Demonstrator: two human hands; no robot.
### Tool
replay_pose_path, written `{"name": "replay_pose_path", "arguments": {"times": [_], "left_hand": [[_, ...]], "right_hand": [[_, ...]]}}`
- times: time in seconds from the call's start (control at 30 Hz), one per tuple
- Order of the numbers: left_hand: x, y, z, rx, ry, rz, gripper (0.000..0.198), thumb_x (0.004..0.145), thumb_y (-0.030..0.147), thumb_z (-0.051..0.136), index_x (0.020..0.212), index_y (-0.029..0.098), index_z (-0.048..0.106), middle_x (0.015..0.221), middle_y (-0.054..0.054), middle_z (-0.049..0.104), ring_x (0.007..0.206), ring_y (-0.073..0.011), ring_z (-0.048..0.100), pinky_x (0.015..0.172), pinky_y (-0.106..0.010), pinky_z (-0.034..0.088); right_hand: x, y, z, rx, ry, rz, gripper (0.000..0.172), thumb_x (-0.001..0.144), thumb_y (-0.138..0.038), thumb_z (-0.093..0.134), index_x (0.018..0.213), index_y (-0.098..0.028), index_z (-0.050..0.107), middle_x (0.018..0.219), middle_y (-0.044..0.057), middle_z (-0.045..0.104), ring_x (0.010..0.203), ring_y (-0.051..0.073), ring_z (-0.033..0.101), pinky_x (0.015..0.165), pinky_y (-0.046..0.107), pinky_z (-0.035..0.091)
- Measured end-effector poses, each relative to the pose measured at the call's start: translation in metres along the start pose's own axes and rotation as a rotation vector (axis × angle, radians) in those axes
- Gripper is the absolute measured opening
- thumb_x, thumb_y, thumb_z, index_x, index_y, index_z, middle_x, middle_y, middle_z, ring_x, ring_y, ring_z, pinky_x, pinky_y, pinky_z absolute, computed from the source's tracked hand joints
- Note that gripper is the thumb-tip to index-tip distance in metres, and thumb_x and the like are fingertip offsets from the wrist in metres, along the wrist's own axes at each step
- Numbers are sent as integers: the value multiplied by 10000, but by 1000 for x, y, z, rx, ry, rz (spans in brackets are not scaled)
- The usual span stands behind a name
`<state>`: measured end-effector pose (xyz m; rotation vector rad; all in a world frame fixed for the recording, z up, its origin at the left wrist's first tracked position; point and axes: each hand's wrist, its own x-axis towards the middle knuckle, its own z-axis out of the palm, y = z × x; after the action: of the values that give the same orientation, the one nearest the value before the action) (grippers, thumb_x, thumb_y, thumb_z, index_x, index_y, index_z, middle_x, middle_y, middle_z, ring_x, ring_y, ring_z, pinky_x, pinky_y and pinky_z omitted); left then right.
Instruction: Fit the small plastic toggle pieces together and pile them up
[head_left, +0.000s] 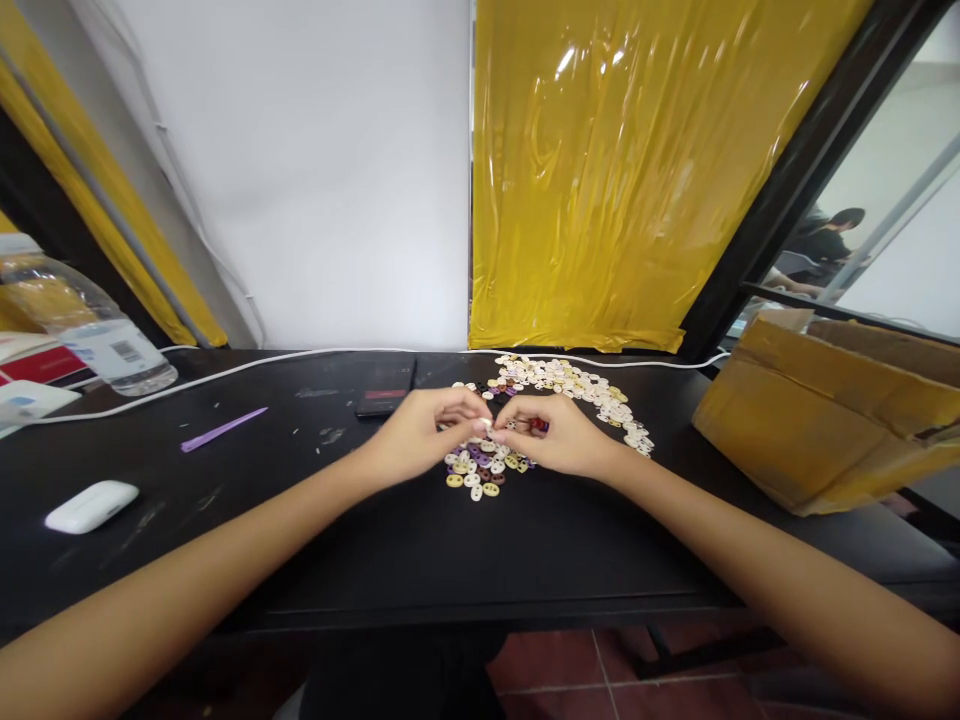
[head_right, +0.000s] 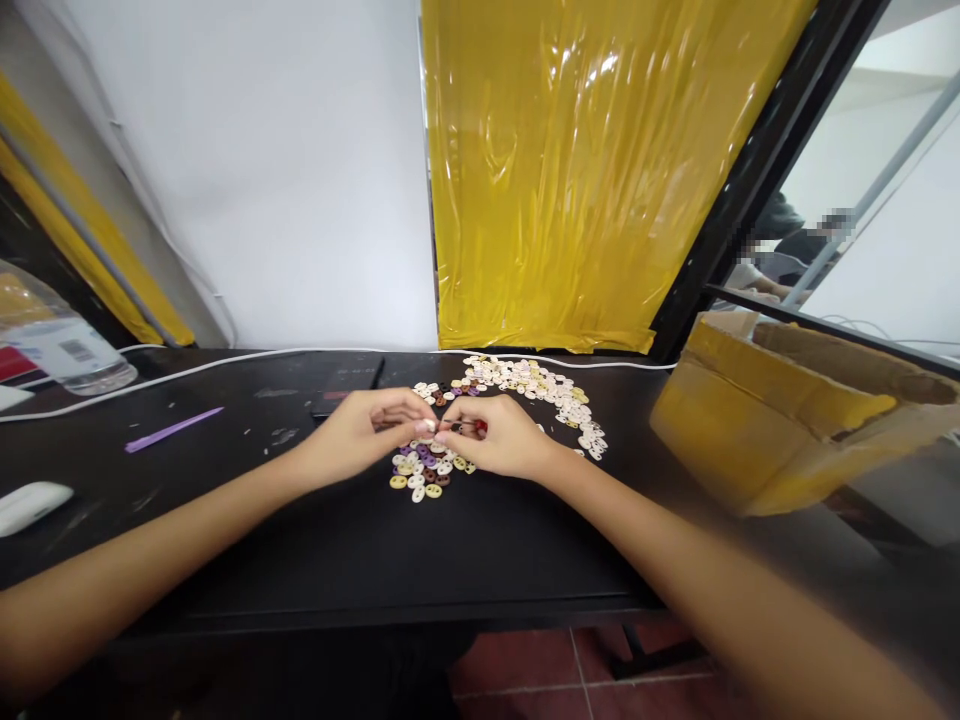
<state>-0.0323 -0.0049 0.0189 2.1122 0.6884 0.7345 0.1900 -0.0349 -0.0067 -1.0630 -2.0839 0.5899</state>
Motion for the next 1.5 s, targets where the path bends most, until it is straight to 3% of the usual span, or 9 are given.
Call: {"name": "replay_pose_path", "arguments": {"times": [0.17, 0.27, 0.6, 0.8, 1.1, 1.17, 1.33, 1.43, 1.5], "left_hand": [[-3, -3, 18, -54, 48, 15, 164, 903, 288, 626, 987, 149, 647, 922, -63, 738, 859, -178, 721, 810, -289, 579], [-3, -6, 17, -43, 51, 24, 183, 924, 286, 601, 1041, 150, 637, 969, -66, 738, 884, -177, 724, 813, -280, 575], [-4, 0, 8, 155, 6, 111, 151, 920, 273, 607, 924, 162, 709, 875, -31, 748, 807, -166, 704, 730, -245, 530], [-2, -1, 6, 183, -20, 83, 192, 912, 310, 619, 894, 158, 734, 817, -34, 744, 730, -156, 679, 662, -241, 500], [-5, 7, 5, 315, 1, 183, 140, 897, 213, 578, 821, 147, 676, 766, -20, 667, 673, -127, 601, 638, -241, 461], [-4, 5, 2, 339, -4, 196, 126, 888, 186, 577, 817, 150, 674, 772, -20, 660, 691, -132, 601, 655, -248, 466], [-2, -5, -1, 447, -69, 236, 157, 891, 190, 567, 888, 173, 723, 863, -50, 666, 807, -172, 622, 763, -310, 496], [0, -10, -2, 471, -39, 190, 171, 894, 203, 560, 933, 180, 725, 910, -61, 660, 834, -182, 629, 789, -334, 509], [1, -12, -3, 462, -3, 156, 177, 896, 206, 556, 972, 182, 715, 959, -66, 657, 869, -188, 634, 800, -341, 518]], "right_hand": [[-2, -1, 3, -15, 33, -20, 283, 895, -431, 621, 772, -177, 633, 601, -20, 551, 541, 103, 456, 525, 235, 336], [-1, -1, 4, 3, 40, -15, 237, 897, -414, 624, 860, -182, 659, 602, -28, 547, 544, 106, 470, 530, 232, 344], [-3, -7, 10, -29, 44, -129, 167, 864, -240, 588, 721, -186, 522, 617, -48, 484, 559, 88, 423, 546, 217, 326], [-3, -4, 7, -69, -28, -90, 101, 850, -238, 585, 764, -185, 590, 570, -59, 488, 511, 80, 418, 526, 207, 315], [-3, -12, 8, -41, 86, -143, 105, 712, -124, 557, 641, -182, 506, 538, -70, 435, 503, 72, 389, 518, 205, 304], [-1, -7, -2, -48, 57, -90, 132, 697, -127, 541, 606, -189, 467, 527, -72, 399, 500, 76, 359, 500, 211, 280], [1, 18, -30, -129, -225, 43, 214, 716, -155, 532, 547, -195, 407, 514, -72, 342, 502, 84, 319, 499, 225, 255], [3, 34, -39, -226, -77, 84, 172, 783, -207, 542, 613, -184, 524, 552, -50, 459, 528, 102, 396, 539, 236, 302], [5, 41, -40, -307, 45, 89, 151, 839, -244, 529, 810, -178, 662, 648, -21, 576, 570, 122, 464, 585, 246, 342]]}}
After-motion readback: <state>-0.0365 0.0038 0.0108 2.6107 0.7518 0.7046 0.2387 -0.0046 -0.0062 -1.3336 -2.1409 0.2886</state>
